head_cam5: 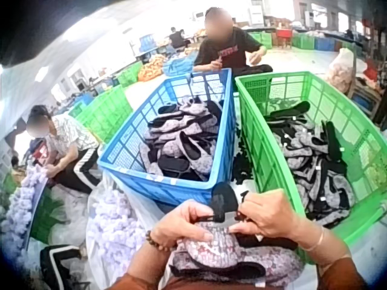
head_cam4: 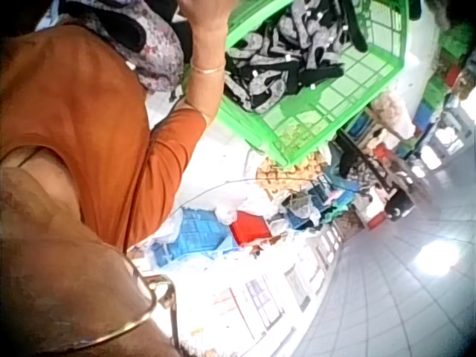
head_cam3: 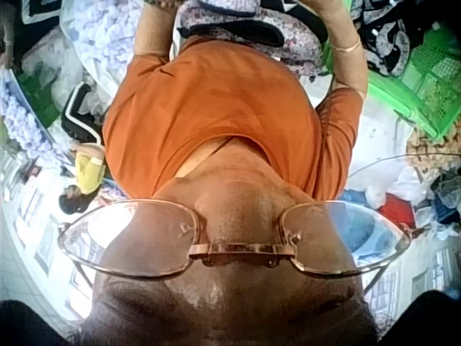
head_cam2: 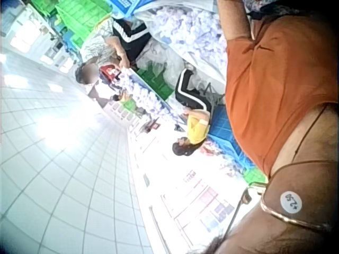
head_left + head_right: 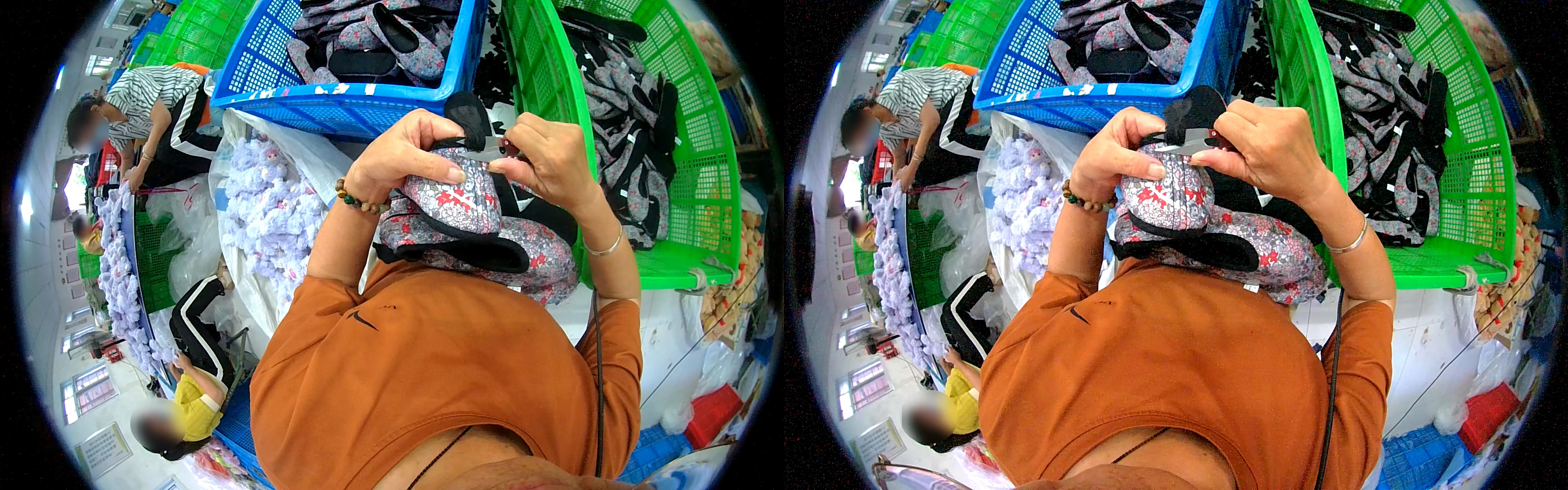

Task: The person uses a pair of scissors to trim excess fabric and loose threads from the edges of floral-patterned slip-on shoes. They handle the shoes one at a time, rotating them to access different sides, and place the finished shoes into a blue basket.

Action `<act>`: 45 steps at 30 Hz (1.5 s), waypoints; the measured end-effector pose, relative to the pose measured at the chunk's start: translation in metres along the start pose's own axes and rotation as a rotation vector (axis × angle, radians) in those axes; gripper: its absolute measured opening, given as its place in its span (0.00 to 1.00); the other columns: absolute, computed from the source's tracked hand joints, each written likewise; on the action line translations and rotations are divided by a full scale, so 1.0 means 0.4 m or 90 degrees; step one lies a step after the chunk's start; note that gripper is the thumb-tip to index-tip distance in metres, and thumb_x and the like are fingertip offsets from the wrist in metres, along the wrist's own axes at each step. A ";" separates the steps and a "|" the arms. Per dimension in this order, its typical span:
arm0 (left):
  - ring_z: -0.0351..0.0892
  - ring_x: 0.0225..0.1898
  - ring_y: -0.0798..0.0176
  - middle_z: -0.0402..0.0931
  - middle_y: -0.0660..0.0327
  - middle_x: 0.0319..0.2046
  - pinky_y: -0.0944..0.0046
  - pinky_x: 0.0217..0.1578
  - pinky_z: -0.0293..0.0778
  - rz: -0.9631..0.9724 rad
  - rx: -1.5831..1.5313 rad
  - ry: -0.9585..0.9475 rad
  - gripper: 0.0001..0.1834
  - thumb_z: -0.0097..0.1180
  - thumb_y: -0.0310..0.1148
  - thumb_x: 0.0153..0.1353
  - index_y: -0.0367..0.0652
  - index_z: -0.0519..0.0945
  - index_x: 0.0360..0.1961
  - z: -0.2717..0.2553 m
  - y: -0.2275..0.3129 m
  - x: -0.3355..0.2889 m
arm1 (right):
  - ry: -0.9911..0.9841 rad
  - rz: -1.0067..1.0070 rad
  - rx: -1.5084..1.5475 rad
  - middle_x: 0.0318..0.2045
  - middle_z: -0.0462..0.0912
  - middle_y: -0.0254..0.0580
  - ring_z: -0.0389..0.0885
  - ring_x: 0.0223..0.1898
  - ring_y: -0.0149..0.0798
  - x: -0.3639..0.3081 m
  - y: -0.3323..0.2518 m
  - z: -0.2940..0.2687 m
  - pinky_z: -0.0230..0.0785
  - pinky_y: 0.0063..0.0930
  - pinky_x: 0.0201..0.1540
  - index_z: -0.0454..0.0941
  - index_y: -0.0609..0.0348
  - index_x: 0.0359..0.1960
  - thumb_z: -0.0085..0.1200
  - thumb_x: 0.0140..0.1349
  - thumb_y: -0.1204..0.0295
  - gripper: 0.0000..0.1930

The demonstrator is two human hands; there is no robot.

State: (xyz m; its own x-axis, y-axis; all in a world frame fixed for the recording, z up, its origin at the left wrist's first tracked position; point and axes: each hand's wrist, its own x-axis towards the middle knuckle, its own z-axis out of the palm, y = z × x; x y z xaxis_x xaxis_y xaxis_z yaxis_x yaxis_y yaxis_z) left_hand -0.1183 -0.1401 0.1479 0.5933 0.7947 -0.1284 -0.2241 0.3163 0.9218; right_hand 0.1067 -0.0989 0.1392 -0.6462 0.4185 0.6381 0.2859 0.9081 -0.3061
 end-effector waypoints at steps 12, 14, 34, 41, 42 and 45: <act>0.70 0.24 0.81 0.77 0.68 0.24 0.78 0.27 0.66 -0.036 0.079 0.067 0.07 0.64 0.24 0.46 0.34 0.79 0.26 0.010 0.007 -0.008 | -0.032 0.015 -0.095 0.17 0.70 0.36 0.73 0.18 0.39 -0.001 -0.010 -0.009 0.62 0.30 0.18 0.69 0.54 0.18 0.56 0.52 0.52 0.20; 0.70 0.24 0.81 0.77 0.68 0.24 0.78 0.27 0.66 -0.044 0.072 0.064 0.07 0.64 0.24 0.45 0.34 0.79 0.26 0.003 0.000 -0.010 | -0.043 0.015 -0.072 0.17 0.70 0.38 0.72 0.17 0.40 -0.001 -0.009 -0.009 0.61 0.31 0.18 0.69 0.56 0.19 0.56 0.53 0.53 0.20; 0.71 0.27 0.81 0.78 0.69 0.27 0.78 0.28 0.69 -0.041 0.132 0.093 0.09 0.62 0.24 0.49 0.34 0.80 0.33 0.014 -0.024 0.014 | -0.020 0.088 -0.110 0.17 0.70 0.40 0.72 0.18 0.44 -0.001 0.014 -0.019 0.61 0.32 0.18 0.69 0.56 0.19 0.53 0.56 0.52 0.20; 0.63 0.20 0.80 0.69 0.72 0.17 0.75 0.20 0.59 -0.013 0.387 0.176 0.11 0.67 0.31 0.44 0.36 0.78 0.23 0.017 -0.036 0.024 | -0.117 0.021 -0.132 0.19 0.70 0.37 0.73 0.19 0.40 -0.009 0.017 -0.019 0.63 0.30 0.19 0.69 0.56 0.19 0.55 0.52 0.51 0.20; 0.63 0.20 0.80 0.70 0.72 0.17 0.75 0.20 0.59 -0.012 0.399 0.177 0.11 0.67 0.31 0.44 0.36 0.78 0.23 0.018 -0.034 0.023 | -0.114 0.015 -0.134 0.19 0.70 0.37 0.73 0.19 0.39 -0.009 0.018 -0.018 0.63 0.30 0.19 0.69 0.55 0.19 0.55 0.52 0.51 0.20; 0.64 0.21 0.79 0.70 0.71 0.17 0.75 0.20 0.60 -0.019 0.357 0.182 0.10 0.67 0.31 0.44 0.37 0.79 0.23 0.021 -0.036 0.022 | -0.111 -0.009 -0.175 0.18 0.69 0.35 0.73 0.18 0.38 -0.005 0.014 -0.020 0.63 0.29 0.18 0.69 0.55 0.19 0.55 0.52 0.52 0.20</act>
State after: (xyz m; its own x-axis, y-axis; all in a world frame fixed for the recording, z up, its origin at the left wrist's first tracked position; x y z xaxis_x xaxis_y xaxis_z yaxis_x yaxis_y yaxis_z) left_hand -0.1032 -0.1419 0.1367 0.3455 0.9213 -0.1786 0.2757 0.0823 0.9577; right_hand 0.1152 -0.0947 0.1419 -0.7563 0.4190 0.5024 0.4410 0.8938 -0.0815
